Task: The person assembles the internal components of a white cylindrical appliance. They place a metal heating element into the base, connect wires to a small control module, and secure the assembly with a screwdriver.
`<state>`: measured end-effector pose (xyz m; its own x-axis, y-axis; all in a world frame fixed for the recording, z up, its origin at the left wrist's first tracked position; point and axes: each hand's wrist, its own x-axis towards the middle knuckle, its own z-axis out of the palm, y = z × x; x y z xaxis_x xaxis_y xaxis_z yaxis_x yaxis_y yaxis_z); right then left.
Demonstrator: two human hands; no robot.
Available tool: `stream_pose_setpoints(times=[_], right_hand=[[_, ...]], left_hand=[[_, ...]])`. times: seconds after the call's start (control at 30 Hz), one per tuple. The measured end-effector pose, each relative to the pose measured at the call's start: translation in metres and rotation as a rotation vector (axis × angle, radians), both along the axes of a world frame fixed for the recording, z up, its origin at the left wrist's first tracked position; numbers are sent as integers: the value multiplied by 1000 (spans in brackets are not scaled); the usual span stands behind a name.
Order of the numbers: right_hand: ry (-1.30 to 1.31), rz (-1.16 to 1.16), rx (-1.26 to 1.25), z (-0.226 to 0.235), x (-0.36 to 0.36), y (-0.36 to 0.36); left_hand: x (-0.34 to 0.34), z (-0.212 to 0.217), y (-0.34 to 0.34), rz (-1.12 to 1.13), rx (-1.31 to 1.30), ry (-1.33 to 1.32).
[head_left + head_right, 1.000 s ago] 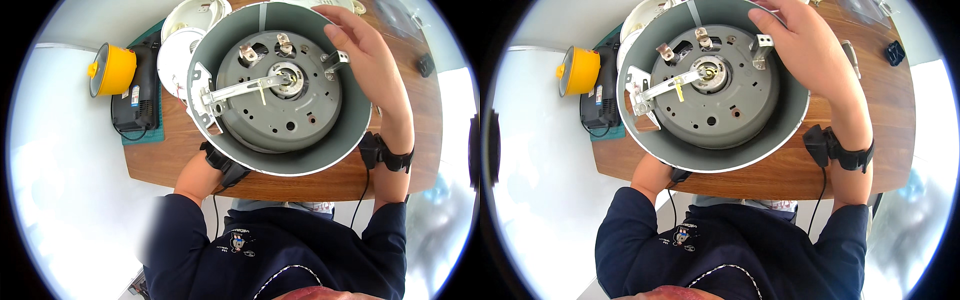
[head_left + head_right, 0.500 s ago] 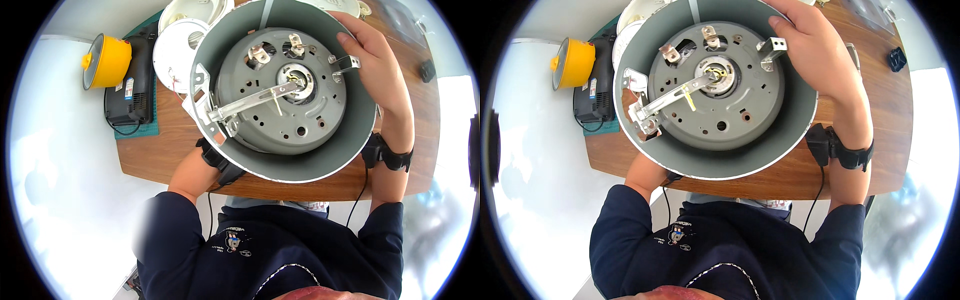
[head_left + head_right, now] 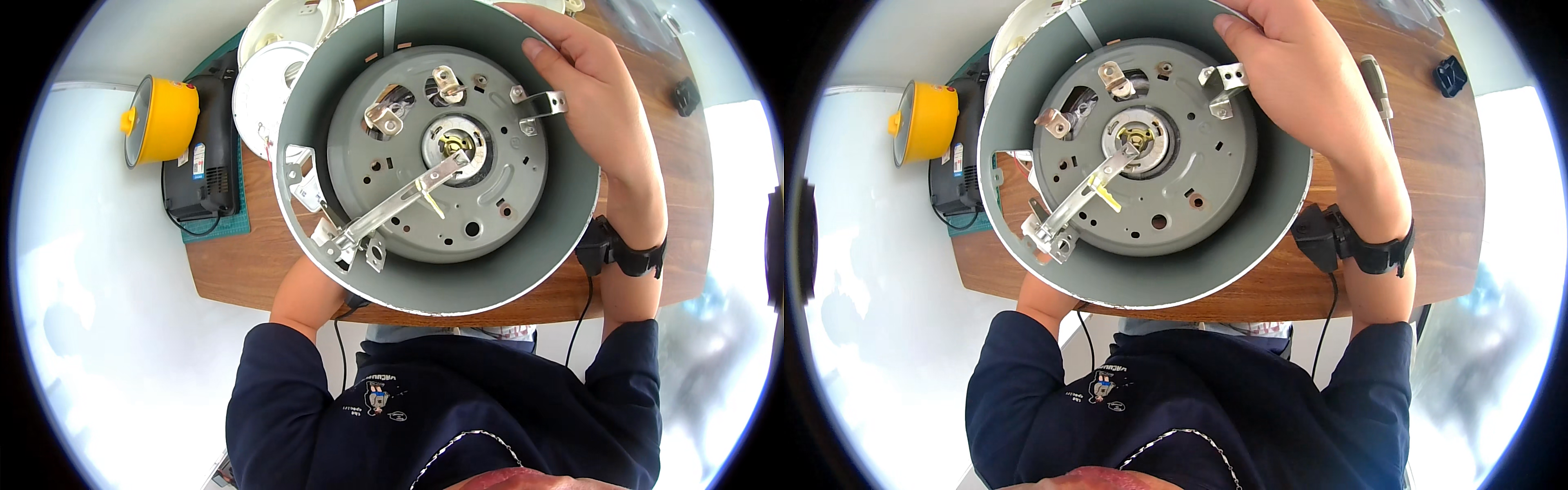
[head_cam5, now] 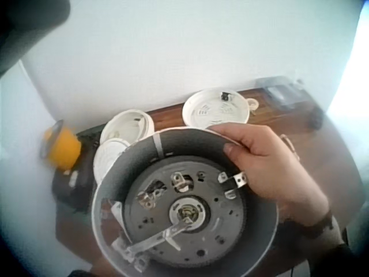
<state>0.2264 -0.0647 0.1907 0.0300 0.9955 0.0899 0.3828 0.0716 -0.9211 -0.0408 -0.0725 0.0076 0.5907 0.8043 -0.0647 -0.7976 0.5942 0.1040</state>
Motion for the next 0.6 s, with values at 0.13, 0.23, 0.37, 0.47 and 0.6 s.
stream_pose_setpoints(times=[0.13,0.23,0.37,0.47,0.6], right_hand=[[17,-3,-16,1,0,-2],[85,38,-37,-9,9,7],[122,75,-41,-13,15,10],[0,26,2,-1,1,-1],[-11,32,27,-2,3,-1]], left_hand=[[1,0,1,-5,2,11],[2,1,1,-7,6,15],[6,4,1,-17,12,22],[5,2,2,-10,11,28],[6,2,0,-15,11,25]])
